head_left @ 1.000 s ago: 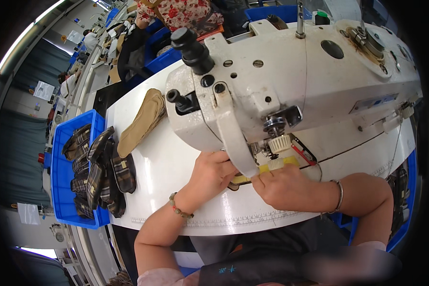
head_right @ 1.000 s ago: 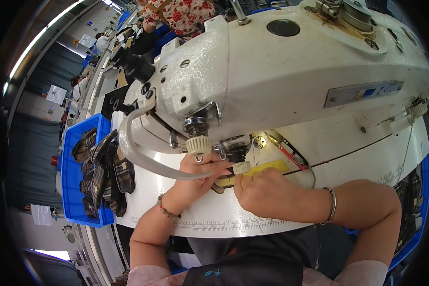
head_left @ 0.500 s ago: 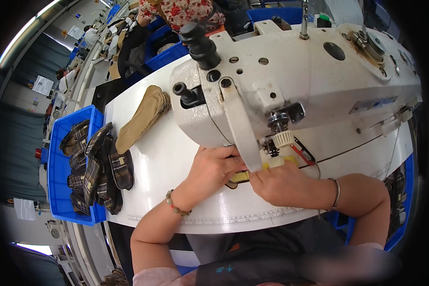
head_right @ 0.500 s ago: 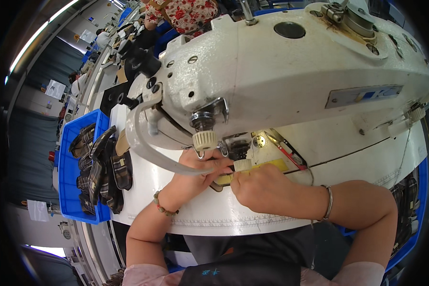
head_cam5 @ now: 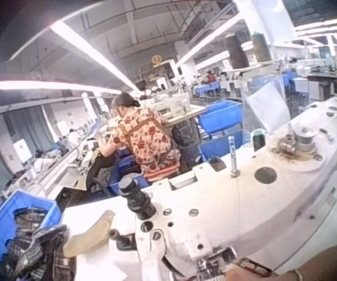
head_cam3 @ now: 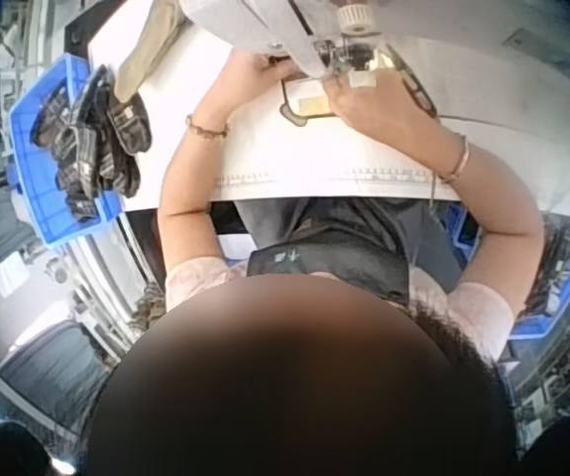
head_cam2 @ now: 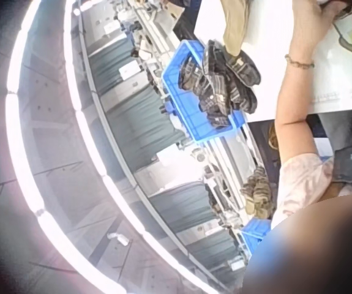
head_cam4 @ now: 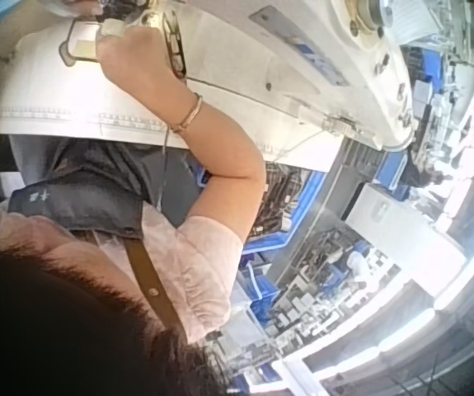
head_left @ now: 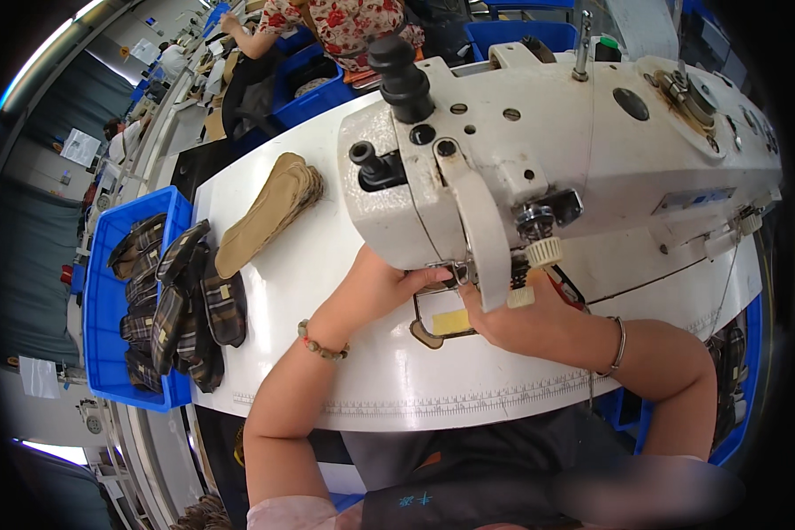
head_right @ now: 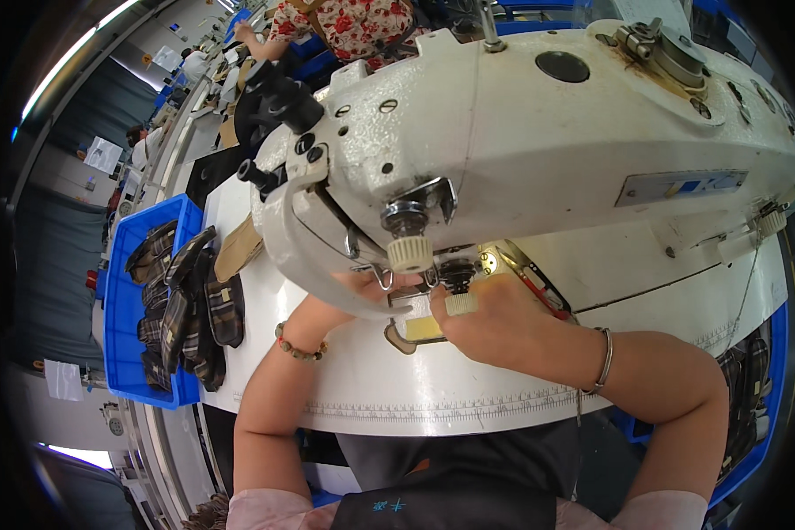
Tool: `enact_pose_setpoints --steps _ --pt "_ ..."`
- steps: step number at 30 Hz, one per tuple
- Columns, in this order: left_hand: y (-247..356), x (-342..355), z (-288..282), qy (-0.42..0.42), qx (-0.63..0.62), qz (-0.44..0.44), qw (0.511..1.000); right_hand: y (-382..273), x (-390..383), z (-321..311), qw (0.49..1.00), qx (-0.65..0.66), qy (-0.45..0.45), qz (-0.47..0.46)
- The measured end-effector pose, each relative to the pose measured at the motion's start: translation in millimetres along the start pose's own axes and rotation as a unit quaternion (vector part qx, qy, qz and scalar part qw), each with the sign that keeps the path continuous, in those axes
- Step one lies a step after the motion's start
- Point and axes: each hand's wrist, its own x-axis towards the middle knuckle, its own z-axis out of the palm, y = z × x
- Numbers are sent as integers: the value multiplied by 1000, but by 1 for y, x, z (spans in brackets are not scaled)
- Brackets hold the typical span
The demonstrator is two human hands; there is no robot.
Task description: Sewing together the components of a plaid slipper or shoe using a heavy-duty industrial sewing machine.
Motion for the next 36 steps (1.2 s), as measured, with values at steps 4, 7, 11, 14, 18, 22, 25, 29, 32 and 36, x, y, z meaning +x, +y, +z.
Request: enact_pose_setpoints --steps 4,7,11,14,18,22,25,29,32,36 --pt "3 -2 -1 40 82 65 994 3 -1 18 999 33 8 -19" --pt "2 -1 3 55 86 54 993 2 -4 19 999 52 -1 -5" --pt "-5 0 6 70 82 85 991 1 -5 23 1000 11 -4 -28" --pt "-8 -2 6 49 65 49 995 1 -1 1 999 -23 -4 -22" --pt "-4 4 11 33 69 45 996 1 -20 70 988 -141 38 -42" --pt "-23 -4 12 58 55 43 996 2 0 7 978 82 155 113" --pt "-24 0 15 69 14 47 996 6 1 1 967 128 185 121" --pt "-23 0 13 35 8 44 998 10 1 6 965 148 171 134" --pt "-21 1 13 34 -35 32 998 9 5 11 950 207 181 149" --pt "-13 3 12 59 -4 44 997 5 1 18 956 221 104 165"
